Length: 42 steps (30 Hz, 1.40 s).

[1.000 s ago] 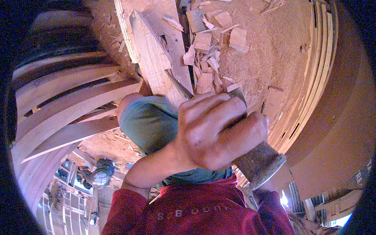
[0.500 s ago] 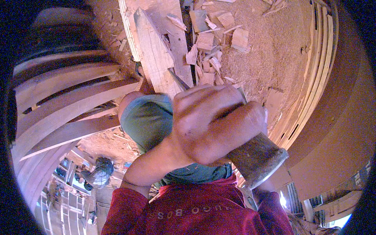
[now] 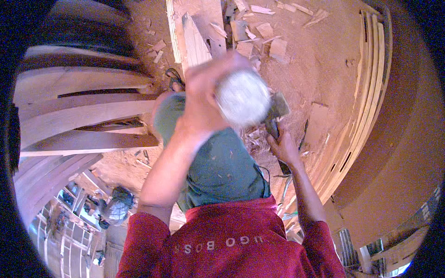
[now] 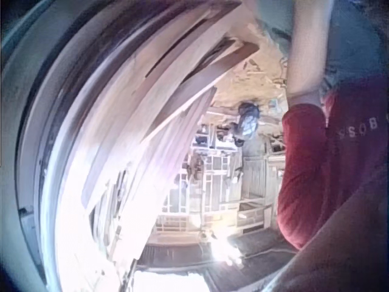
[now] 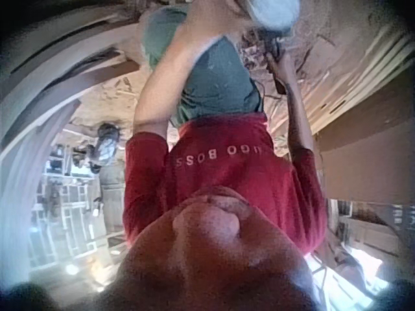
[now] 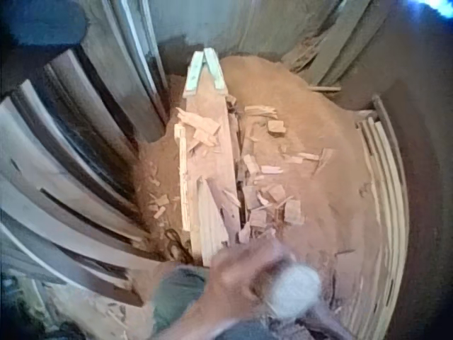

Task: The person sits on the floor and uses a chisel and mallet to carve a long wooden plank. They repeatedly strike the chisel to remove wood chips, occasionally adjusting the plank's position and clearing debris from the work area.

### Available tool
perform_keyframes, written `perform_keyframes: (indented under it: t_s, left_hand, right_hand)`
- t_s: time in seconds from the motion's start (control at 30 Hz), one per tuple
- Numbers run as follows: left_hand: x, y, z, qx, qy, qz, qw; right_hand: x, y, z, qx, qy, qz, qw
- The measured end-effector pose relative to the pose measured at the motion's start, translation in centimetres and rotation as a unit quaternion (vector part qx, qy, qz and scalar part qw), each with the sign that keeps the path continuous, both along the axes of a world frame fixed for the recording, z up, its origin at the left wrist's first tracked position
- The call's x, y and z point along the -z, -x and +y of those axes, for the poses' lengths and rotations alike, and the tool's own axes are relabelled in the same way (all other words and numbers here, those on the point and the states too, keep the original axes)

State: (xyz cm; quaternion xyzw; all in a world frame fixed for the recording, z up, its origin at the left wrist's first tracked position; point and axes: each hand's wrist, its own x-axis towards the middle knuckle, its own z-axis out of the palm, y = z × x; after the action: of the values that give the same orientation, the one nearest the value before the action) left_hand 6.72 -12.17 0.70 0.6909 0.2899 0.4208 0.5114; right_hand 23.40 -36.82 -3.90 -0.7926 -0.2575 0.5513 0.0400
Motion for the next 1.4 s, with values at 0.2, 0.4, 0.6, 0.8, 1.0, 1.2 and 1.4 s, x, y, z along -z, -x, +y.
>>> perform_keyframes:
  t_s: [0.2,0.4,0.6,0.8,1.0,1.2,1.4]
  left_hand:
    - [-1.0,0.7,-0.1,-0.034,0.085,0.044,0.995]
    - [-0.8,0.4,0.0,-0.065,0.073,0.094,0.991]
    - [-0.8,0.4,-0.6,-0.111,0.055,0.027,0.992]
    - [-1.2,-0.7,0.1,-0.082,0.070,0.026,0.994]
    - [3.7,0.9,0.8,-0.227,-0.024,0.124,0.966]
    - [0.1,-0.7,-0.7,-0.126,0.088,0.011,0.988]
    - [2.6,1.9,-0.2,-0.151,-0.005,0.151,0.977]
  right_hand:
    - [-5.6,-2.5,3.2,-0.096,-0.291,-0.139,0.942]
    - [-19.9,-2.4,11.6,-0.085,-0.448,-0.064,0.888]
    - [-21.8,-0.7,15.9,-0.231,-0.625,-0.078,0.742]
    - [-22.9,-1.7,15.0,-0.308,-0.454,-0.148,0.823]
    - [-28.0,-0.4,16.1,-0.239,-0.726,-0.078,0.640]
    - [-21.1,-1.4,15.1,-0.333,-0.474,-0.189,0.793]
    - [-26.8,0.8,15.8,-0.226,-0.631,-0.101,0.735]
